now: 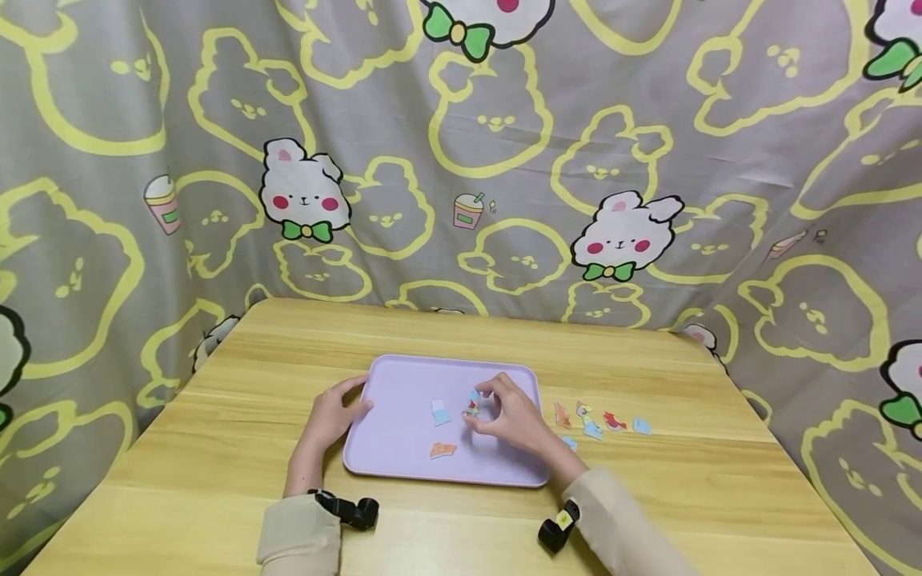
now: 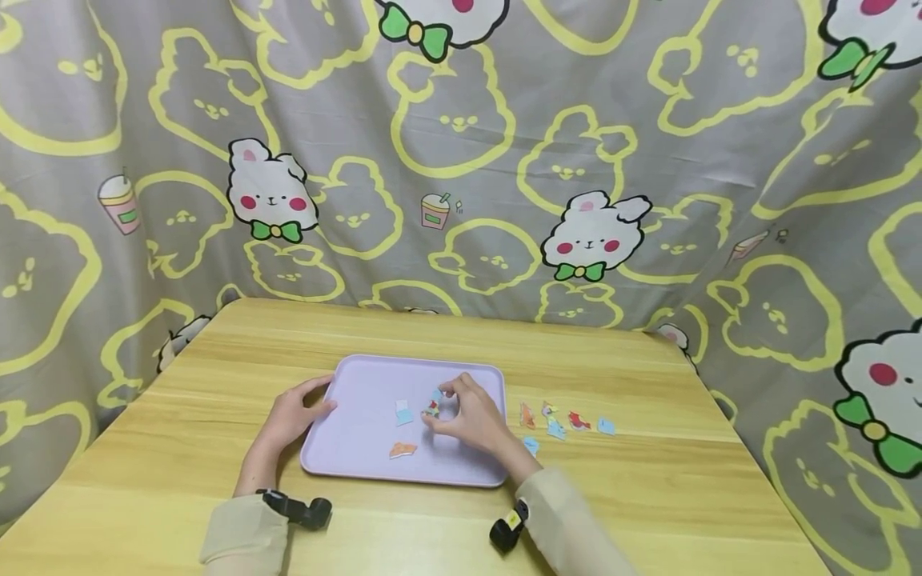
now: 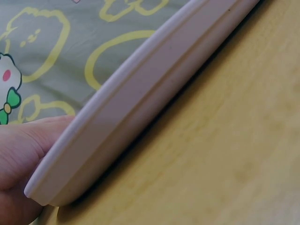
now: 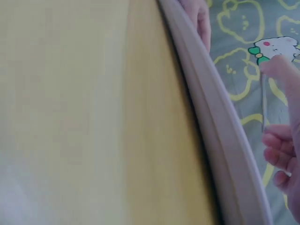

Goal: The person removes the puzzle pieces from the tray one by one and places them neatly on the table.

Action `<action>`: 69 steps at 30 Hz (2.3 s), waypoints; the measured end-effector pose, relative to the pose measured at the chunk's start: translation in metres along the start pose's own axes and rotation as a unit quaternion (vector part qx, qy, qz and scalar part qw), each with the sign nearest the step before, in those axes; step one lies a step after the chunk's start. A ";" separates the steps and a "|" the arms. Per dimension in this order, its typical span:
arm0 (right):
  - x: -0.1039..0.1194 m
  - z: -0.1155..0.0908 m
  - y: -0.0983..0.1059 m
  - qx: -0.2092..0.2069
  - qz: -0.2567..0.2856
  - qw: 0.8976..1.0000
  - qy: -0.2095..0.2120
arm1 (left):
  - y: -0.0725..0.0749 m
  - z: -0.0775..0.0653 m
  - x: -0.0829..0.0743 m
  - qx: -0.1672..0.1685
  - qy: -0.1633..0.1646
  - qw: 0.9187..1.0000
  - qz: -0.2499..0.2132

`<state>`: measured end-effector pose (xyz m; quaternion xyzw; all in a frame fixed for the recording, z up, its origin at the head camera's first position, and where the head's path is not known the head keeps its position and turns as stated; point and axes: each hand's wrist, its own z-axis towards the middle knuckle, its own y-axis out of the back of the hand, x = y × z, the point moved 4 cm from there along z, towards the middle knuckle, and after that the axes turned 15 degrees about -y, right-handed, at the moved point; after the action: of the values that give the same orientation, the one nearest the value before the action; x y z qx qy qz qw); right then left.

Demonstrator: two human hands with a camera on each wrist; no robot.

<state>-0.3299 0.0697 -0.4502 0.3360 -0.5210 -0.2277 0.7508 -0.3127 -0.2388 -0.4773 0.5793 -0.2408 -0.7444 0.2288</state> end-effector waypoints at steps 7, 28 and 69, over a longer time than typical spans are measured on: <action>0.010 -0.006 0.001 -0.020 0.089 0.994 0.057 | 0.000 0.000 0.000 0.001 0.004 1.000 -0.004; -0.012 -0.028 0.035 -0.031 0.073 0.993 0.084 | 0.002 -0.001 -0.001 0.002 0.006 1.000 0.005; -0.108 -0.104 0.120 -0.065 -0.167 0.983 0.038 | -0.001 -0.001 -0.002 0.011 -0.001 1.000 0.019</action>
<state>-0.2719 0.2523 -0.4528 0.3773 -0.4131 -0.3703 0.7415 -0.3115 -0.2370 -0.4765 0.5761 -0.2608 -0.7377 0.2363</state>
